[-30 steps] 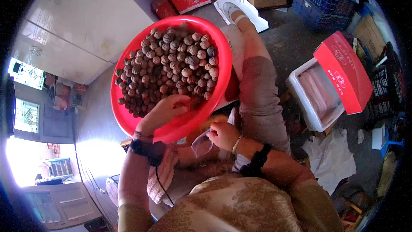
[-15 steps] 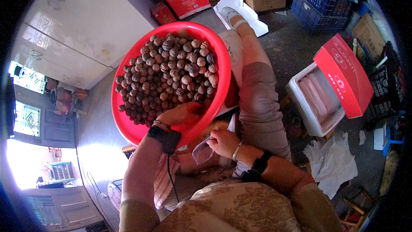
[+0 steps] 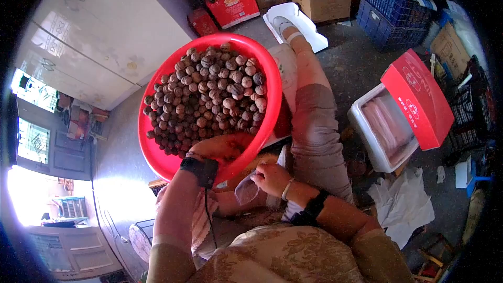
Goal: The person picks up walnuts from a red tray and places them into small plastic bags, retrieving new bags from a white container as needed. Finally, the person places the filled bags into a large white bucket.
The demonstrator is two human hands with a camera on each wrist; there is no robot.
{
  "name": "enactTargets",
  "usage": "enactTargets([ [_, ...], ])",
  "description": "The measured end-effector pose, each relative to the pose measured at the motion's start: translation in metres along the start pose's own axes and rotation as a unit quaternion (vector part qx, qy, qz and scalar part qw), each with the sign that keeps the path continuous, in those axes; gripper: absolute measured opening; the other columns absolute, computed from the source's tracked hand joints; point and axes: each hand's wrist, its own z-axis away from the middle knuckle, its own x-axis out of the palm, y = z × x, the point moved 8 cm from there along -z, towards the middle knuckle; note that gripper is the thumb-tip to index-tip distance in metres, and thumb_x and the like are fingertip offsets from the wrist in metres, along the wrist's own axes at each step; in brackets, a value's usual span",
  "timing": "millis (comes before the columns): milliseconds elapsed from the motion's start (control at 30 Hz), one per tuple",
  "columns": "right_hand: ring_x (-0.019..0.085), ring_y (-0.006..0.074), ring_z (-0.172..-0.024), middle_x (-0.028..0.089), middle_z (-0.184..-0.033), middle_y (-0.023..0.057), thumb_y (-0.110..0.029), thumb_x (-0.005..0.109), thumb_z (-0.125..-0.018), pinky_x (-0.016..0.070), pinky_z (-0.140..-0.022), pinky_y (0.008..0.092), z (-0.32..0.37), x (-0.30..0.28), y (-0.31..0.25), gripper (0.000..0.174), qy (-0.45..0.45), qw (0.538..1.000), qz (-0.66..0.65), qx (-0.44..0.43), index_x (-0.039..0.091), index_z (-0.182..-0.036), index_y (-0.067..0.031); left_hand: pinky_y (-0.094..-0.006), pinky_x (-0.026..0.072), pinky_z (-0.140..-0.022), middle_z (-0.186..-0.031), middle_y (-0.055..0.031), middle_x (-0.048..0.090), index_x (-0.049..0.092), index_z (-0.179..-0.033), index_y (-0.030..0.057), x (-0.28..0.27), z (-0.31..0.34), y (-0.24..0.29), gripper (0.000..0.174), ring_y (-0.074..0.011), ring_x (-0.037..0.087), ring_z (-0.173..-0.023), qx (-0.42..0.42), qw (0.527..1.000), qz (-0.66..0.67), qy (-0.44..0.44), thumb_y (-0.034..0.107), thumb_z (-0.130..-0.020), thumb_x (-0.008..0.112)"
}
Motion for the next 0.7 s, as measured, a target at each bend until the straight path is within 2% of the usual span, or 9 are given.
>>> enactTargets([
  [33, 0.065, 0.0366, -0.075, 0.065, -0.078, 0.0181, -0.030, 0.065, -0.087, 0.0504, -0.067, 0.0460, 0.000, 0.000, 0.000, 0.029, 0.002, 1.000, -0.001, 0.000, 0.062, -0.079, -0.0024, -0.0266, 0.0507, -0.067, -0.103, 0.0013, 0.065, 0.057, -0.130, 0.0094, -0.001, 0.003, 0.008, 0.045, -0.0091, 0.058, -0.082, 0.000, 1.000, -0.001, -0.001, 0.012, -0.086, 0.065],
  [100, 0.064, 0.0381, -0.074, 0.064, -0.078, 0.0192, -0.031, 0.065, -0.087, 0.0495, -0.067, 0.0469, 0.001, -0.002, 0.001, 0.032, 0.025, 1.000, -0.009, -0.017, 0.061, -0.076, -0.0024, -0.0279, 0.0507, -0.065, -0.099, 0.0012, 0.064, 0.058, -0.127, 0.0064, -0.031, 0.014, 0.001, 0.041, -0.0106, 0.058, -0.079, -0.137, 0.973, -0.097, 0.159, 0.012, -0.087, 0.065],
  [133, 0.064, 0.0381, -0.074, 0.064, -0.078, 0.0192, -0.031, 0.065, -0.087, 0.0495, -0.067, 0.0469, 0.001, 0.000, 0.003, 0.032, 0.025, 1.000, -0.009, -0.015, 0.061, -0.076, -0.0024, -0.0279, 0.0507, -0.065, -0.099, 0.0012, 0.064, 0.058, -0.127, 0.0064, -0.031, 0.018, 0.003, 0.041, -0.0106, 0.058, -0.079, -0.137, 0.973, -0.097, 0.158, 0.012, -0.087, 0.065],
  [200, 0.062, 0.0395, -0.071, 0.062, -0.076, 0.0200, -0.031, 0.066, -0.087, 0.0474, -0.064, 0.0482, 0.001, 0.000, 0.004, 0.033, 0.045, 0.998, -0.025, -0.035, 0.059, -0.073, -0.0020, -0.0293, 0.0519, -0.066, -0.095, -0.0017, 0.064, 0.059, -0.124, 0.0025, -0.041, 0.030, 0.014, 0.037, -0.0120, 0.060, -0.080, -0.054, 0.968, 0.015, 0.243, 0.012, -0.089, 0.065],
  [267, 0.061, 0.0398, -0.070, 0.061, -0.074, 0.0202, -0.031, 0.066, -0.087, 0.0462, -0.062, 0.0484, 0.000, -0.002, -0.001, 0.034, 0.052, 0.996, -0.033, -0.056, 0.057, -0.072, -0.0018, -0.0271, 0.0510, -0.068, -0.094, -0.0028, 0.063, 0.059, -0.123, 0.0002, -0.026, 0.054, 0.048, 0.036, -0.0102, 0.059, -0.081, -0.042, 0.964, 0.035, 0.260, 0.014, -0.090, 0.065],
  [333, 0.060, 0.0401, -0.068, 0.059, -0.072, 0.0204, -0.030, 0.067, -0.087, 0.0450, -0.061, 0.0486, 0.000, -0.005, -0.005, 0.034, 0.056, 0.995, -0.043, -0.074, 0.056, -0.071, -0.0016, -0.0246, 0.0490, -0.070, -0.094, -0.0017, 0.063, 0.059, -0.123, 0.0003, -0.021, 0.076, 0.063, 0.035, -0.0083, 0.058, -0.082, 0.081, 0.940, 0.072, 0.325, 0.012, -0.090, 0.063],
  [500, 0.059, 0.0393, -0.067, 0.058, -0.068, 0.0200, -0.030, 0.067, -0.088, 0.0441, -0.059, 0.0476, 0.003, -0.006, -0.006, 0.035, 0.066, 0.994, -0.046, -0.077, 0.055, -0.070, -0.0019, -0.0249, 0.0471, -0.084, -0.105, -0.0040, 0.063, 0.059, -0.123, 0.0012, 0.030, 0.122, 0.070, 0.040, -0.0112, 0.057, -0.094, 0.064, 0.935, 0.156, 0.313, 0.008, -0.084, 0.062],
  [600, 0.060, 0.0397, -0.069, 0.059, -0.069, 0.0199, -0.030, 0.066, -0.088, 0.0448, -0.061, 0.0477, 0.001, -0.006, -0.004, 0.034, 0.055, 0.995, -0.038, -0.073, 0.056, -0.072, -0.0020, -0.0269, 0.0475, -0.087, -0.105, -0.0051, 0.064, 0.059, -0.123, 0.0001, 0.064, 0.131, 0.057, 0.035, -0.0117, 0.058, -0.097, 0.053, 0.924, 0.238, 0.294, 0.005, -0.088, 0.063],
  [700, 0.060, 0.0403, -0.072, 0.060, -0.072, 0.0199, -0.030, 0.063, -0.089, 0.0452, -0.063, 0.0482, 0.000, -0.006, -0.005, 0.032, 0.056, 0.996, -0.024, -0.071, 0.056, -0.075, -0.0020, -0.0283, 0.0485, -0.087, -0.107, -0.0048, 0.065, 0.060, -0.122, 0.0004, 0.084, 0.130, 0.044, 0.034, -0.0126, 0.059, -0.098, 0.037, 0.946, 0.183, 0.266, 0.007, -0.089, 0.064],
])
